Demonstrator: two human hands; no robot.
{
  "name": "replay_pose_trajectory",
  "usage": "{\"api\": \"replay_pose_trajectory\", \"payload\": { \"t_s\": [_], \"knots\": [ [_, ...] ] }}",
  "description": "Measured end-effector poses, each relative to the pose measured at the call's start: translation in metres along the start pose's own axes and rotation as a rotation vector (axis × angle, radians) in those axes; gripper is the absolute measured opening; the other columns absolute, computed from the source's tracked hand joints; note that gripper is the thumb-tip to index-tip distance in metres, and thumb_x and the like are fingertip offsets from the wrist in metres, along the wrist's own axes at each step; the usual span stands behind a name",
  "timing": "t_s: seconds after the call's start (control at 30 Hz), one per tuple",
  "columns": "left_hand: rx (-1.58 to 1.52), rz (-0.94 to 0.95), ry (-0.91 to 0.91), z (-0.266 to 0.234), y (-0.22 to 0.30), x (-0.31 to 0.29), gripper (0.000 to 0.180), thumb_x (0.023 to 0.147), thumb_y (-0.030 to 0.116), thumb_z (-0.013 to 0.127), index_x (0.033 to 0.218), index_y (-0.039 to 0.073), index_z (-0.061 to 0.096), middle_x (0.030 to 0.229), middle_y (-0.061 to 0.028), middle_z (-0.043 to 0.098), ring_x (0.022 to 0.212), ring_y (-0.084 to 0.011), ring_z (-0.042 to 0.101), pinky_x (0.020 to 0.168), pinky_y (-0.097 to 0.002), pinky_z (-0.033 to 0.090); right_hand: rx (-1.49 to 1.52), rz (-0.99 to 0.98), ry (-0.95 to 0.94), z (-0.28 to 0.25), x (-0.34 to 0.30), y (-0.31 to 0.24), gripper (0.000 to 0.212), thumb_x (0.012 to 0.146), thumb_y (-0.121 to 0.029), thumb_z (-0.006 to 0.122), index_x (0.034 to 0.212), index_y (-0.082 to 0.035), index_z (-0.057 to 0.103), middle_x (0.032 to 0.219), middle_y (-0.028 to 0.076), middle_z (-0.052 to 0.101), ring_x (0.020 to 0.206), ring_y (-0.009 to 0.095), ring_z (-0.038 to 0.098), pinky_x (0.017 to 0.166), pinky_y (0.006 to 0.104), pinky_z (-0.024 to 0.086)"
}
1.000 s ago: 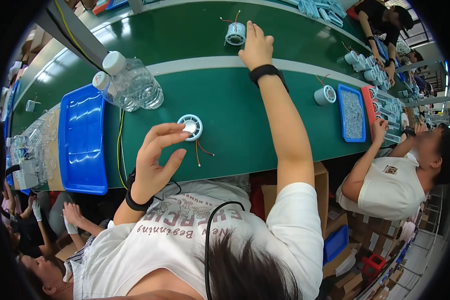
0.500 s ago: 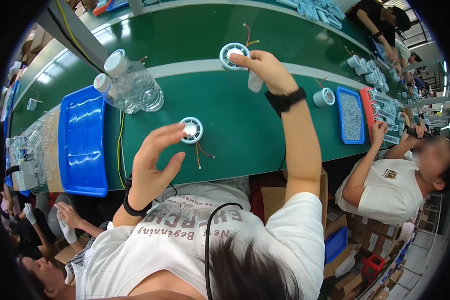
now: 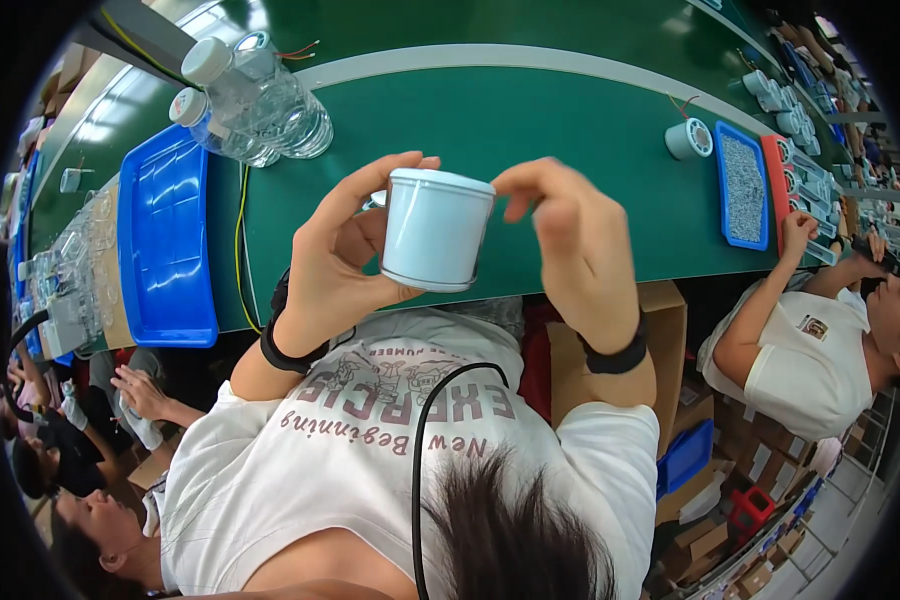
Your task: Cleaning small cylindrical electronic components with a cloth at an assembly line station.
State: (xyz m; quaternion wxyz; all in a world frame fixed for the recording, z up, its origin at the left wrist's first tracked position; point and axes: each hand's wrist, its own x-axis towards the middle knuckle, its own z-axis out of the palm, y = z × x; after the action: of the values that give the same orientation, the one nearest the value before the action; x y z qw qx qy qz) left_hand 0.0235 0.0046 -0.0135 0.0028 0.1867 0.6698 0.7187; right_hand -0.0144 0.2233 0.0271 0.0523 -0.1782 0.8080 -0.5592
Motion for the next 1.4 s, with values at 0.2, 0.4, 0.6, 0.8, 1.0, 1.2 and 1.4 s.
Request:
{"api": "replay_pose_trajectory", "payload": {
  "t_s": [0.2, 0.4, 0.6, 0.8, 1.0, 1.2, 1.4],
  "knots": [
    [-0.352, -0.147, 0.021, 0.003, 0.006, -0.001, 0.087, 0.070, -0.006, 0.081, 0.143, -0.004, 0.035, 0.147, -0.0219, 0.040, 0.124, -0.0246, 0.054, 0.102, -0.0370, 0.049, -0.212, -0.271, 0.058, 0.016, -0.014, -0.015, 0.073, 0.066, -0.038, 0.085, 0.125, -0.002, 0.060, 0.107, 0.009, 0.064, 0.096, 0.021, 0.060, 0.077, 0.0319, 0.049],
    [-0.387, -0.121, 0.028, 0.004, 0.000, -0.004, 0.087, 0.069, -0.006, 0.081, 0.143, -0.005, 0.036, 0.147, -0.0211, 0.040, 0.128, -0.0254, 0.050, 0.104, -0.0381, 0.047, -0.266, -0.327, -0.022, 0.013, -0.016, -0.009, 0.094, 0.050, -0.016, 0.094, 0.133, 0.002, 0.053, 0.130, 0.012, 0.058, 0.118, 0.020, 0.055, 0.098, 0.0338, 0.045],
    [-0.078, 0.053, -0.011, -0.007, 0.002, -0.003, 0.089, 0.071, -0.008, 0.077, 0.148, 0.004, 0.033, 0.141, -0.0112, 0.048, 0.107, -0.0184, 0.062, 0.092, -0.0315, 0.053, -0.017, -0.167, -0.098, 0.014, -0.012, 0.007, 0.079, 0.061, -0.010, 0.087, 0.132, -0.002, 0.054, 0.125, 0.012, 0.062, 0.114, 0.026, 0.059, 0.092, 0.0360, 0.049],
    [0.236, 0.339, 0.005, -0.008, 0.007, -0.001, 0.109, 0.062, 0.005, 0.088, 0.151, 0.002, 0.026, 0.130, -0.0174, 0.057, 0.111, -0.0201, 0.057, 0.082, -0.0299, 0.046, 0.338, -0.055, -0.157, 0.031, -0.010, 0.022, 0.075, 0.069, -0.001, 0.079, 0.137, -0.002, 0.048, 0.127, 0.012, 0.061, 0.110, 0.020, 0.061, 0.090, 0.0336, 0.049],
    [0.436, 0.474, 0.041, -0.005, 0.014, -0.002, 0.132, 0.057, 0.010, 0.091, 0.156, 0.009, 0.003, 0.119, -0.0152, 0.062, 0.100, -0.0209, 0.058, 0.075, -0.0298, 0.041, 0.212, 0.096, -0.221, 0.031, -0.006, 0.025, 0.061, 0.084, -0.005, 0.070, 0.140, -0.002, 0.045, 0.127, 0.010, 0.061, 0.109, 0.017, 0.060, 0.089, 0.0275, 0.048],
    [0.347, 0.489, 0.080, -0.001, 0.000, 0.001, 0.103, 0.057, 0.003, 0.086, 0.148, 0.008, 0.036, 0.121, -0.0081, 0.062, 0.099, -0.0234, 0.051, 0.087, -0.0319, 0.040, 0.459, 0.235, 0.046, 0.001, -0.005, 0.036, 0.071, 0.086, -0.024, 0.073, 0.144, 0.000, 0.041, 0.124, 0.010, 0.060, 0.109, 0.015, 0.059, 0.090, 0.0271, 0.048],
    [0.734, 0.544, -0.029, 0.005, -0.001, 0.002, 0.081, 0.065, 0.005, 0.084, 0.138, 0.014, 0.051, 0.132, -0.0164, 0.052, 0.121, -0.0273, 0.047, 0.092, -0.0368, 0.040, 0.227, 0.095, -0.135, 0.004, -0.014, 0.032, 0.068, 0.083, -0.022, 0.077, 0.137, 0.003, 0.044, 0.122, 0.011, 0.061, 0.108, 0.016, 0.060, 0.092, 0.0277, 0.047]
  ]
}}
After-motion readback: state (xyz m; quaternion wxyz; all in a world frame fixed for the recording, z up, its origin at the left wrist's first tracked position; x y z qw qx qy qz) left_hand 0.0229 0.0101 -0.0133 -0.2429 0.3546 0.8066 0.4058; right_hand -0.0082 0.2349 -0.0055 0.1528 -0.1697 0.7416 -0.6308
